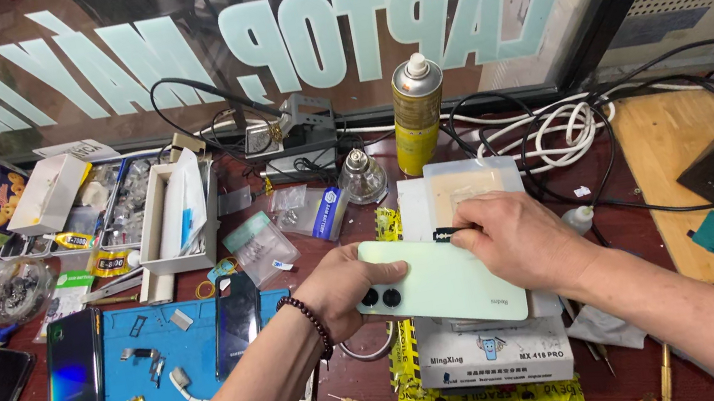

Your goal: The person cleans the back of a light green smartphone with a small bottle and a cloth, then uses a black tool to scrape or pry at the camera module area. The person repeatedly wipes and scrapes the same region on the phone's back.

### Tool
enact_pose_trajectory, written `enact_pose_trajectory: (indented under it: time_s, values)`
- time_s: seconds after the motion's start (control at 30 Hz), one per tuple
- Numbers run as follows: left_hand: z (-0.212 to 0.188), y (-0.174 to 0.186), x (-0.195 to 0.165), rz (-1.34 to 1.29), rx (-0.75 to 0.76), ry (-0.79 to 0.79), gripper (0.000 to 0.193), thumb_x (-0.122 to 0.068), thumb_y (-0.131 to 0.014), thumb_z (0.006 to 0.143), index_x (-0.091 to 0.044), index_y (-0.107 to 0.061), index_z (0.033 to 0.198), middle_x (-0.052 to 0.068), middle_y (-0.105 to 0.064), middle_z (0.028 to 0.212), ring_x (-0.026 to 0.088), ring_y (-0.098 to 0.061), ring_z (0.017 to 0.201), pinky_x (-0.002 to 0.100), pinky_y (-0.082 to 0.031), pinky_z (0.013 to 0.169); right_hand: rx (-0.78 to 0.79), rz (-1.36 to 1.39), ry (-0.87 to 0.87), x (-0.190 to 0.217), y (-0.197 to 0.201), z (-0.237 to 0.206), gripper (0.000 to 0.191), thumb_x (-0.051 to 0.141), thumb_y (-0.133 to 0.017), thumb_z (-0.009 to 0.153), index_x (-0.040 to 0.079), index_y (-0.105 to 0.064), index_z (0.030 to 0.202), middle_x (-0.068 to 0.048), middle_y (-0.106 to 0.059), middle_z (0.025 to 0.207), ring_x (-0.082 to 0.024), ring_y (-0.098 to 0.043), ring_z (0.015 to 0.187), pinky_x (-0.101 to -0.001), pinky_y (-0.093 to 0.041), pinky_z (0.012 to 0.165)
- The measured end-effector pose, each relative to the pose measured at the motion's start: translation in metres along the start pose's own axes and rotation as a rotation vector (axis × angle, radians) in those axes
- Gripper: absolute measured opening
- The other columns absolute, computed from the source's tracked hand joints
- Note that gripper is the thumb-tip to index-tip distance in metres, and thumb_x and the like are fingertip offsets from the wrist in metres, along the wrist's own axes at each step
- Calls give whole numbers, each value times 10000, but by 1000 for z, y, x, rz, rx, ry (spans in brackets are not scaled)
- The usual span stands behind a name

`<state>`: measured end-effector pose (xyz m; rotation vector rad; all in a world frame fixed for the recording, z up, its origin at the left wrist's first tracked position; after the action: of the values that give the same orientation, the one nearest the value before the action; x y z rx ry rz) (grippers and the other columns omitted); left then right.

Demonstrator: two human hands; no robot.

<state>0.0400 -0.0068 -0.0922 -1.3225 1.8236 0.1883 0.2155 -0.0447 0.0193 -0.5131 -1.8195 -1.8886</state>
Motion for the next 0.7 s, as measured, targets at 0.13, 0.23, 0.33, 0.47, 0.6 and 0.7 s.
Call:
enact_pose_trajectory:
  time_s: [0.13, 0.23, 0.33, 0.47, 0.6, 0.7]
  values:
    - [2, 0, 2, -3, 6, 8, 228, -3, -725, 864, 8, -689, 1088, 110, -771, 974, 200, -741, 802, 379, -636, 723, 17, -23, -8, -1, -3, 4, 148, 175, -682, 850, 28, -703, 858, -161, -710, 862, -371, -688, 896, -462, -523, 814]
    - [1, -1, 3, -1, 25, 12, 232, -9, -727, 868, 11, -693, 1096, 113, -769, 973, 204, -738, 789, 387, -639, 714, -34, -31, 68, 7, -1, -2, 136, 156, -687, 836, 21, -696, 838, -153, -698, 840, -363, -677, 890, -454, -519, 814]
    - [0, 2, 2, -5, 13, 15, 236, -7, -730, 866, 5, -690, 1098, 109, -771, 976, 205, -743, 791, 393, -641, 711, -91, -23, 194, 19, 4, -8, 134, 151, -709, 804, 18, -697, 805, -142, -687, 803, -351, -662, 881, -449, -513, 796]
    - [0, 1, 2, -9, 18, 30, 237, -9, -733, 865, 5, -694, 1099, 113, -775, 978, 205, -746, 795, 391, -642, 711, -90, 9, 138, 13, 2, -4, 126, 161, -722, 796, 36, -732, 792, -123, -704, 796, -326, -674, 872, -439, -521, 801]
    - [2, 2, 4, 12, -20, 37, 238, -14, -740, 867, -21, -685, 1098, 104, -765, 978, 203, -731, 795, 400, -636, 711, -95, 7, 50, 7, -1, -1, 131, 165, -716, 814, 36, -739, 829, -125, -723, 833, -324, -687, 896, -439, -523, 819]
    - [2, 2, 5, -12, -25, 46, 259, -13, -735, 858, 4, -690, 1113, 117, -775, 994, 220, -755, 817, 404, -642, 724, -21, -41, -66, 0, -7, 1, 128, 168, -705, 847, 48, -748, 866, -144, -727, 887, -335, -688, 942, -448, -517, 854]
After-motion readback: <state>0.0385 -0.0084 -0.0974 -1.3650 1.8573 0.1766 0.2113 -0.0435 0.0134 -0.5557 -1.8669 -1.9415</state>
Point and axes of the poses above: each hand's wrist, its own z-axis towards the middle knuckle, its own y-axis out of the back of the hand, x = y × z, the point moved 9 cm from there along z, towards the middle knuckle
